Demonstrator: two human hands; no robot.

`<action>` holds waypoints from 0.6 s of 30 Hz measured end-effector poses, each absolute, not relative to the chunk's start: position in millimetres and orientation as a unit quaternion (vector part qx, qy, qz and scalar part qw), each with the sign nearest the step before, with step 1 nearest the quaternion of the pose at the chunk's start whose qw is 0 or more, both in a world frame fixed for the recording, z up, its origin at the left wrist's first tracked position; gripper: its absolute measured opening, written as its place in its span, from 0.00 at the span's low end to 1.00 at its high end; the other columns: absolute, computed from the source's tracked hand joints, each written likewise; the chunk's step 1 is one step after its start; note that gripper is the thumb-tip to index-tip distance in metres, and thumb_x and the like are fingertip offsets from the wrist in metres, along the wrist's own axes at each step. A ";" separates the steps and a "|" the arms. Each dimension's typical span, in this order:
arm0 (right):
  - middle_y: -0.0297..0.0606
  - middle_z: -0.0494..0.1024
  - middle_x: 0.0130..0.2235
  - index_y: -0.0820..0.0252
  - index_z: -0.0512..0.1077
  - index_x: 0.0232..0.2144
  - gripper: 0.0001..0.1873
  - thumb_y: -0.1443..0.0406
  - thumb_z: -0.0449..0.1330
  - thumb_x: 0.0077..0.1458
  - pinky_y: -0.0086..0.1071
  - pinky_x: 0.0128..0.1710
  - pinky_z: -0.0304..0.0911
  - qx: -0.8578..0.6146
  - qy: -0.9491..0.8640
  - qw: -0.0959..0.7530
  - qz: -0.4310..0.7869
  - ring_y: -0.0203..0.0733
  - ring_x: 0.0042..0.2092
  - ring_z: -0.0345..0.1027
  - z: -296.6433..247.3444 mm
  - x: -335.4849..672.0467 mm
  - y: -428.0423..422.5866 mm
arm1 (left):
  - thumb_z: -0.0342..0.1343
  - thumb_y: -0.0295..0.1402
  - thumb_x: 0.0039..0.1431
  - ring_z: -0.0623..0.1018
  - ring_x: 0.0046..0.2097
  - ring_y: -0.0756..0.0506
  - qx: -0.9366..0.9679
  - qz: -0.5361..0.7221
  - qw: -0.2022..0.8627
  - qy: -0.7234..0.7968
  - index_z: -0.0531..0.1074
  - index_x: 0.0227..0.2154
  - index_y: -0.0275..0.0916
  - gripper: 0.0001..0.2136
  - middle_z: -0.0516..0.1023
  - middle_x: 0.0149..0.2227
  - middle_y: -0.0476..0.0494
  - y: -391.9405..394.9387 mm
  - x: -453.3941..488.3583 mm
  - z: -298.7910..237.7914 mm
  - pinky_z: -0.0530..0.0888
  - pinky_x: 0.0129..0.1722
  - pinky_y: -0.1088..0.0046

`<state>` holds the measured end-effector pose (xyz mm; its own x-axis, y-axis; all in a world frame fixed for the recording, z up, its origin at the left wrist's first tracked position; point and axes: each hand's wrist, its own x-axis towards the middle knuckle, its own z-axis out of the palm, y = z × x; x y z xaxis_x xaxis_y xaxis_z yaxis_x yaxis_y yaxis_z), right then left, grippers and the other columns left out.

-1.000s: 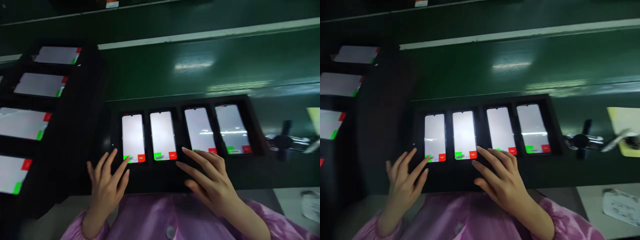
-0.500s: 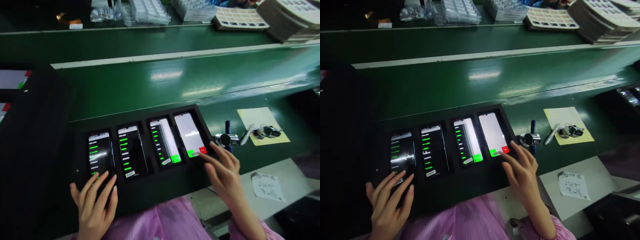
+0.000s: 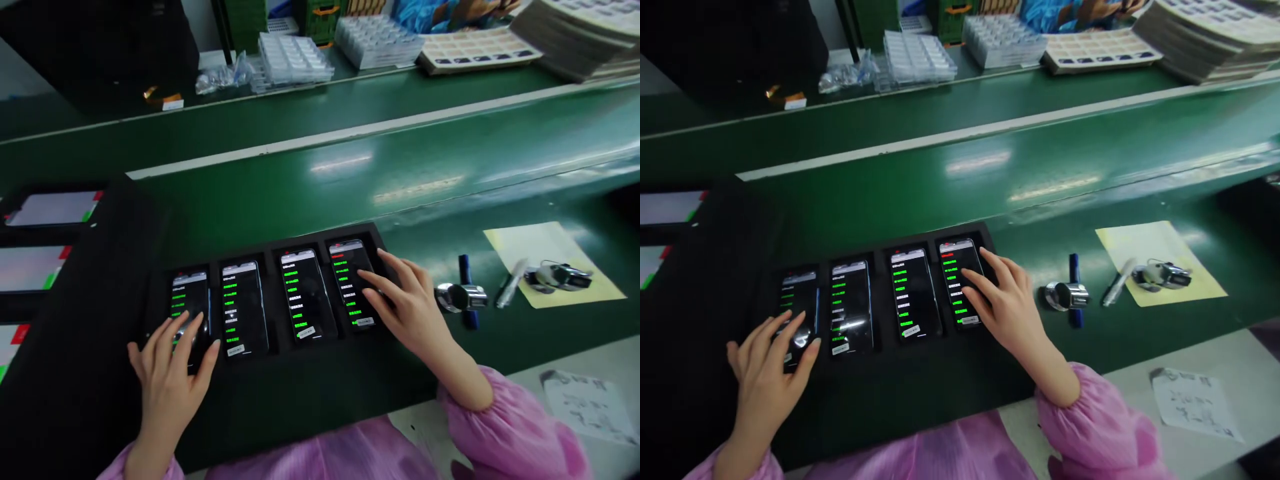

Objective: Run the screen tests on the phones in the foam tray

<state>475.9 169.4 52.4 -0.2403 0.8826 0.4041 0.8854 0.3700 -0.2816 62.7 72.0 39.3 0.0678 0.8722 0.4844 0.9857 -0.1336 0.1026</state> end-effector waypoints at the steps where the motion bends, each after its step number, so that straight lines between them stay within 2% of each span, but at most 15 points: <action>1: 0.45 0.70 0.69 0.49 0.81 0.55 0.17 0.55 0.55 0.75 0.53 0.60 0.63 -0.555 -0.794 0.247 -0.011 0.58 0.65 0.67 53.0 472.0 173.9 | 0.58 0.40 0.72 0.73 0.64 0.30 -0.714 -0.214 0.123 -0.655 0.73 0.62 0.38 0.20 0.78 0.60 0.29 70.9 64.9 41.5 0.53 0.72 0.32; 5: 0.49 0.74 0.66 0.55 0.83 0.47 0.17 0.56 0.56 0.75 0.58 0.60 0.58 -0.547 -0.800 0.244 -0.044 0.63 0.65 0.66 52.5 447.4 181.6 | 0.53 0.46 0.73 0.69 0.68 0.28 -0.674 -0.164 0.073 -0.717 0.71 0.65 0.39 0.24 0.74 0.65 0.28 70.1 69.3 45.5 0.52 0.72 0.27; 9: 0.48 0.73 0.67 0.54 0.81 0.54 0.17 0.57 0.56 0.75 0.55 0.60 0.58 -0.460 -0.857 0.224 -0.057 0.59 0.64 0.68 53.4 412.6 184.9 | 0.59 0.45 0.70 0.66 0.70 0.27 -0.680 -0.107 0.041 -0.724 0.74 0.64 0.45 0.23 0.68 0.70 0.30 88.4 77.7 51.9 0.49 0.71 0.22; 12: 0.49 0.75 0.65 0.56 0.83 0.49 0.18 0.57 0.54 0.76 0.62 0.62 0.54 -0.447 -0.859 0.240 -0.065 0.64 0.64 0.68 57.0 395.2 187.9 | 0.61 0.45 0.69 0.65 0.71 0.26 -0.708 -0.102 0.039 -0.697 0.75 0.63 0.52 0.22 0.67 0.72 0.34 106.1 92.9 57.6 0.51 0.69 0.19; 16: 0.49 0.78 0.62 0.56 0.82 0.48 0.18 0.57 0.53 0.75 0.62 0.58 0.60 -0.441 -0.846 0.300 -0.026 0.66 0.61 0.71 65.1 401.6 181.2 | 0.59 0.47 0.71 0.62 0.73 0.25 -0.706 -0.084 0.020 -0.702 0.74 0.64 0.55 0.21 0.65 0.74 0.37 112.4 104.5 61.3 0.51 0.65 0.13; 18: 0.46 0.79 0.61 0.53 0.82 0.48 0.17 0.55 0.54 0.74 0.61 0.56 0.64 -0.444 -0.839 0.315 -0.005 0.67 0.59 0.73 65.5 414.9 174.3 | 0.57 0.47 0.72 0.62 0.74 0.26 -0.684 -0.087 0.014 -0.725 0.72 0.65 0.55 0.22 0.65 0.74 0.37 107.3 96.9 61.4 0.53 0.65 0.13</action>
<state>414.9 174.3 65.5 -0.4079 0.7417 0.5324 0.7480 0.6059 -0.2711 96.9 107.3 61.4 -0.0650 0.9882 0.1385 0.9930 0.0504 0.1065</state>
